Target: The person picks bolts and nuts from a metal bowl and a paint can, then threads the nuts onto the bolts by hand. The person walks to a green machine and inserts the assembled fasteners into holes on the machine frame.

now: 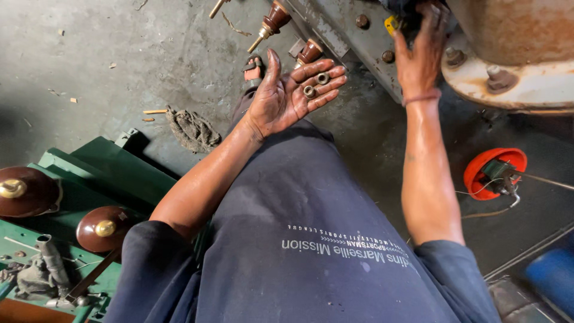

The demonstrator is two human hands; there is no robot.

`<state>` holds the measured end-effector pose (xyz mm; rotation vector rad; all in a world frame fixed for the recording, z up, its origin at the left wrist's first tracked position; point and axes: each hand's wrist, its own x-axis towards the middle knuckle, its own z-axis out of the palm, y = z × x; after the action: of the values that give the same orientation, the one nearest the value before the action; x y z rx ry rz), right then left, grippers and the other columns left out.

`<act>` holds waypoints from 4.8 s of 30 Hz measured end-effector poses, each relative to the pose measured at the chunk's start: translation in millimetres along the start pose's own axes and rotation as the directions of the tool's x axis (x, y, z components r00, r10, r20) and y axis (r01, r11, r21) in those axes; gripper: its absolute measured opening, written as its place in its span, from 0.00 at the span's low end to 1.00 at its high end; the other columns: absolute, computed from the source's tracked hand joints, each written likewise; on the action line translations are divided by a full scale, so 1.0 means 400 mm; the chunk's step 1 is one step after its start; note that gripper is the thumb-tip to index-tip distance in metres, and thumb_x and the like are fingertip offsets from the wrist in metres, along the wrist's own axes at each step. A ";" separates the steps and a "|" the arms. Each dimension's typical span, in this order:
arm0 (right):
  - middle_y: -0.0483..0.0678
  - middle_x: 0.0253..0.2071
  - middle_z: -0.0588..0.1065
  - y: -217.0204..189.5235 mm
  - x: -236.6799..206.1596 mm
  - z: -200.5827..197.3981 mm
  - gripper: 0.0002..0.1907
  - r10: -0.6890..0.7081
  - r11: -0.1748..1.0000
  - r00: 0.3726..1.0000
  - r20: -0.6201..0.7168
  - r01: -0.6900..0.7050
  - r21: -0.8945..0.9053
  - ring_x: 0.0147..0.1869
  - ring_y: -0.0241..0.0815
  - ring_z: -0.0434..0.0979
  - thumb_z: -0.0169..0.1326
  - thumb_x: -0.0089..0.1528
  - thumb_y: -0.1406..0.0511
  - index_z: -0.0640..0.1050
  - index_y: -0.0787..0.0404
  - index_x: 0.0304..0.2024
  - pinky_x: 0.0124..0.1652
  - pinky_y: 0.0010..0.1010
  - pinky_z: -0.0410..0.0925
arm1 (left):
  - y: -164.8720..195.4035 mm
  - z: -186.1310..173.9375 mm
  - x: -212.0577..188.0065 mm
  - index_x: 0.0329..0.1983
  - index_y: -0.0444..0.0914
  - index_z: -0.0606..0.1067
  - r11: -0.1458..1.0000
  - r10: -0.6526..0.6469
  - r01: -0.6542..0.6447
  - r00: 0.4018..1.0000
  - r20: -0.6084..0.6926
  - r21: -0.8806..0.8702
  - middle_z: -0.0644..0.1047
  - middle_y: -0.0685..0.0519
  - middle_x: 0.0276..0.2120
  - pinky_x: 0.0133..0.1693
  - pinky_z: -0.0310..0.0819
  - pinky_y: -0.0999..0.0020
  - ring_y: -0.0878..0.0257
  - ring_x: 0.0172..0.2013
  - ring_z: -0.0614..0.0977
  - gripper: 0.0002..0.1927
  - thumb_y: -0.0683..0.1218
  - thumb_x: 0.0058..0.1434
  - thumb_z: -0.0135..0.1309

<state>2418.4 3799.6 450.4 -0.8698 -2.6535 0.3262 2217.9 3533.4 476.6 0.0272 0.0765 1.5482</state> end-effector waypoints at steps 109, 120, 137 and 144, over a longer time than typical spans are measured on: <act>0.40 0.45 0.80 0.243 -0.238 -0.284 0.13 0.098 0.782 0.912 0.397 -0.318 0.536 0.48 0.29 0.77 0.68 0.62 0.65 0.80 0.60 0.47 0.44 0.23 0.64 | -0.621 -0.457 0.445 0.48 0.34 0.78 0.892 0.442 -0.360 0.824 -0.355 0.273 0.80 0.52 0.39 0.33 0.71 0.72 0.67 0.34 0.78 0.07 0.40 0.69 0.54; 0.45 0.42 0.80 0.267 -0.198 -0.305 0.10 0.122 0.853 0.948 0.294 -0.252 0.458 0.46 0.36 0.80 0.63 0.66 0.65 0.80 0.60 0.49 0.45 0.30 0.71 | -0.722 -0.460 0.404 0.48 0.29 0.74 0.931 0.178 0.088 0.740 -0.649 0.355 0.80 0.44 0.37 0.38 0.84 0.59 0.53 0.35 0.85 0.09 0.34 0.67 0.45; 0.54 0.42 0.77 0.434 0.144 -0.243 0.09 -0.731 0.634 0.549 0.405 0.328 0.700 0.44 0.47 0.81 0.58 0.67 0.67 0.77 0.64 0.48 0.39 0.33 0.73 | -0.809 -0.451 0.876 0.48 0.34 0.75 0.134 0.677 -0.991 0.099 -0.729 -0.010 0.81 0.45 0.43 0.44 0.81 0.52 0.49 0.42 0.82 0.14 0.33 0.60 0.46; 0.55 0.42 0.78 0.414 0.209 -0.254 0.10 -0.847 0.529 0.358 0.393 0.494 0.690 0.44 0.51 0.80 0.59 0.67 0.66 0.76 0.65 0.48 0.41 0.39 0.70 | -0.677 -0.541 0.932 0.46 0.41 0.76 -0.209 0.822 -0.977 -0.202 -0.533 0.047 0.79 0.53 0.42 0.42 0.78 0.63 0.60 0.42 0.81 0.08 0.35 0.68 0.53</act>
<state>2480.8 3992.0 511.6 0.7909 -3.0194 1.1891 2481.3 3893.2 230.9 -0.8234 0.0262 3.2419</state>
